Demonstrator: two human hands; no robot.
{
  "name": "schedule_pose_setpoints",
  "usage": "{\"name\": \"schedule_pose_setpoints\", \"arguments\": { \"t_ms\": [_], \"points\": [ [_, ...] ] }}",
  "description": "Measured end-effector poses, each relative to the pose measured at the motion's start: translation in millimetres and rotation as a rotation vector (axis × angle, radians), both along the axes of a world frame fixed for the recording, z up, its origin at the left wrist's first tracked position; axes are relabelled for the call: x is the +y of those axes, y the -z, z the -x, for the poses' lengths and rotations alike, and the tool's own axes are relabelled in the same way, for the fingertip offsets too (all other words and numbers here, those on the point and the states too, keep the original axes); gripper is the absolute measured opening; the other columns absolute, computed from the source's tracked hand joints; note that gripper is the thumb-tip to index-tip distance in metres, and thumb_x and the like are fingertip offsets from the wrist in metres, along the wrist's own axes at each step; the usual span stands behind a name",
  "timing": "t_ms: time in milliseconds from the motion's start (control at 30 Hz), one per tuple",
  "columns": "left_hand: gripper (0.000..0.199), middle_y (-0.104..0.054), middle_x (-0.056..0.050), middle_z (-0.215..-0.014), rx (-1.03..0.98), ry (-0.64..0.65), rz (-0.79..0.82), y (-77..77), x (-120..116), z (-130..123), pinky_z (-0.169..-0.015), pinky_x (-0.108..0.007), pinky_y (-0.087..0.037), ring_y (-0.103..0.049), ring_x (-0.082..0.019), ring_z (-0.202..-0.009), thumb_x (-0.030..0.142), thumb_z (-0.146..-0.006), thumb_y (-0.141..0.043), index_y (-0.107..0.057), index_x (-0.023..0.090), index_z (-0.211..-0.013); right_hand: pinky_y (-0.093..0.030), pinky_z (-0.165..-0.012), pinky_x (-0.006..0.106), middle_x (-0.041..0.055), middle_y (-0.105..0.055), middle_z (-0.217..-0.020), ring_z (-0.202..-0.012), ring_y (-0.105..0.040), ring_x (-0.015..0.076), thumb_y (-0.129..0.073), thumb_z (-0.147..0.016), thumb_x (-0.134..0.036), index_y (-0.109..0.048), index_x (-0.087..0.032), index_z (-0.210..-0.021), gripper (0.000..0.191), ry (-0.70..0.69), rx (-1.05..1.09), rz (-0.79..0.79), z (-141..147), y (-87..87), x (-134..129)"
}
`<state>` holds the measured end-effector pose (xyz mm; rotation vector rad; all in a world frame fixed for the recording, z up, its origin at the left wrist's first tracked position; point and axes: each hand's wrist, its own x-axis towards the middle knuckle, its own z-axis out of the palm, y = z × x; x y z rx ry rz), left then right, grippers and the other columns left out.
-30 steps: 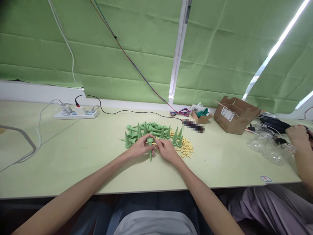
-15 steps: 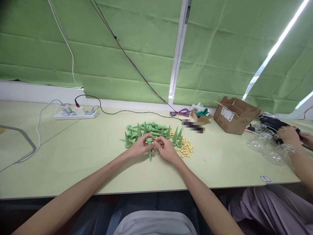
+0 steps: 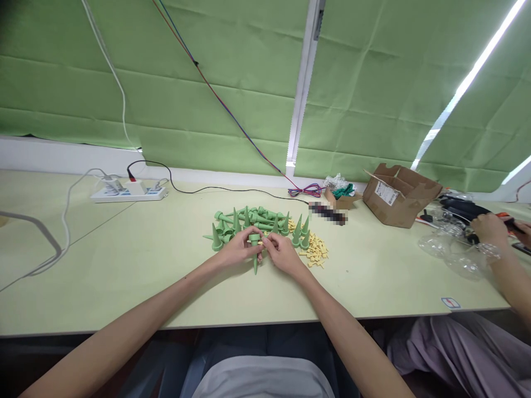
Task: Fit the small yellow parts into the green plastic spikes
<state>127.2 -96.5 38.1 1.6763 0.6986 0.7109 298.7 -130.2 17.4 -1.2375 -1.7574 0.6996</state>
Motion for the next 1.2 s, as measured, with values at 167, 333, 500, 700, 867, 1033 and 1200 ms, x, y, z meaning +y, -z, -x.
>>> {"name": "schedule_pose_setpoints", "arguments": {
  "t_ms": [167, 333, 500, 700, 867, 1033, 1200],
  "points": [
    [0.034, -0.067, -0.002, -0.063, -0.006, 0.004, -0.001, -1.8, -1.5, -0.3, -0.063, -0.031, -0.051, -0.069, -0.020, -0.064, 0.040, -0.080, -0.067, -0.050, 0.019, -0.100, -0.035, -0.049, 0.025, -0.0039, -0.047, -0.047, -0.044, -0.043, 0.0122, -0.040, -0.096, -0.051, -0.046, -0.020, -0.067, 0.043, 0.013, -0.033, -0.002, 0.0, 0.1, 0.7],
    [0.034, -0.067, -0.002, -0.065, -0.001, -0.011, 0.002, -1.6, -0.8, 0.2, -0.062, -0.030, -0.050, -0.069, -0.020, -0.064, 0.041, -0.080, -0.067, -0.051, 0.020, -0.101, -0.038, -0.049, 0.025, -0.0043, -0.048, -0.047, -0.042, -0.045, 0.0121, -0.040, -0.096, -0.050, -0.045, -0.021, -0.067, 0.042, 0.014, 0.005, 0.003, -0.4, 0.3, 0.7],
    [0.036, -0.067, -0.002, -0.066, -0.009, -0.072, 0.025, -2.4, 0.4, 0.6, -0.059, -0.028, -0.047, -0.067, -0.019, -0.063, 0.038, -0.077, -0.069, -0.050, 0.019, -0.100, -0.039, -0.045, 0.025, -0.0030, -0.056, -0.060, -0.041, -0.047, 0.0115, -0.040, -0.095, -0.052, -0.049, -0.021, -0.079, 0.036, -0.010, 0.121, 0.029, -1.7, 1.8, 1.5],
    [0.038, -0.067, -0.003, -0.067, -0.034, -0.063, 0.049, -2.9, 0.6, 0.1, -0.059, -0.029, -0.047, -0.067, -0.019, -0.064, 0.039, -0.076, -0.071, -0.051, 0.018, -0.101, -0.040, -0.045, 0.025, -0.0025, -0.056, -0.063, -0.041, -0.048, 0.0107, -0.042, -0.096, -0.049, -0.048, -0.021, -0.076, 0.035, -0.053, 0.137, 0.021, -1.7, 3.1, 1.8],
    [0.036, -0.067, -0.003, -0.067, -0.015, -0.039, 0.024, -0.7, 1.6, 0.0, -0.058, -0.028, -0.046, -0.068, -0.019, -0.064, 0.038, -0.077, -0.069, -0.050, 0.018, -0.102, -0.039, -0.047, 0.024, -0.0040, -0.052, -0.055, -0.041, -0.048, 0.0109, -0.041, -0.097, -0.047, -0.046, -0.021, -0.070, 0.038, -0.031, 0.078, 0.008, -1.9, 2.5, 1.5],
    [0.036, -0.067, -0.003, -0.066, -0.001, -0.020, 0.018, -1.2, 0.1, 0.5, -0.060, -0.030, -0.049, -0.069, -0.020, -0.064, 0.039, -0.079, -0.068, -0.050, 0.019, -0.103, -0.038, -0.049, 0.024, -0.0045, -0.048, -0.048, -0.041, -0.046, 0.0114, -0.039, -0.098, -0.047, -0.044, -0.021, -0.065, 0.043, -0.013, 0.035, -0.009, -2.6, 3.8, 1.6],
    [0.038, -0.068, -0.003, -0.067, 0.012, -0.024, 0.009, -2.6, -1.5, 0.8, -0.060, -0.029, -0.049, -0.069, -0.020, -0.064, 0.041, -0.078, -0.069, -0.051, 0.019, -0.103, -0.037, -0.050, 0.024, -0.0041, -0.047, -0.046, -0.042, -0.045, 0.0118, -0.036, -0.098, -0.048, -0.044, -0.020, -0.064, 0.045, 0.004, 0.022, 0.011, -2.2, 4.5, 2.2]
  ]
}}
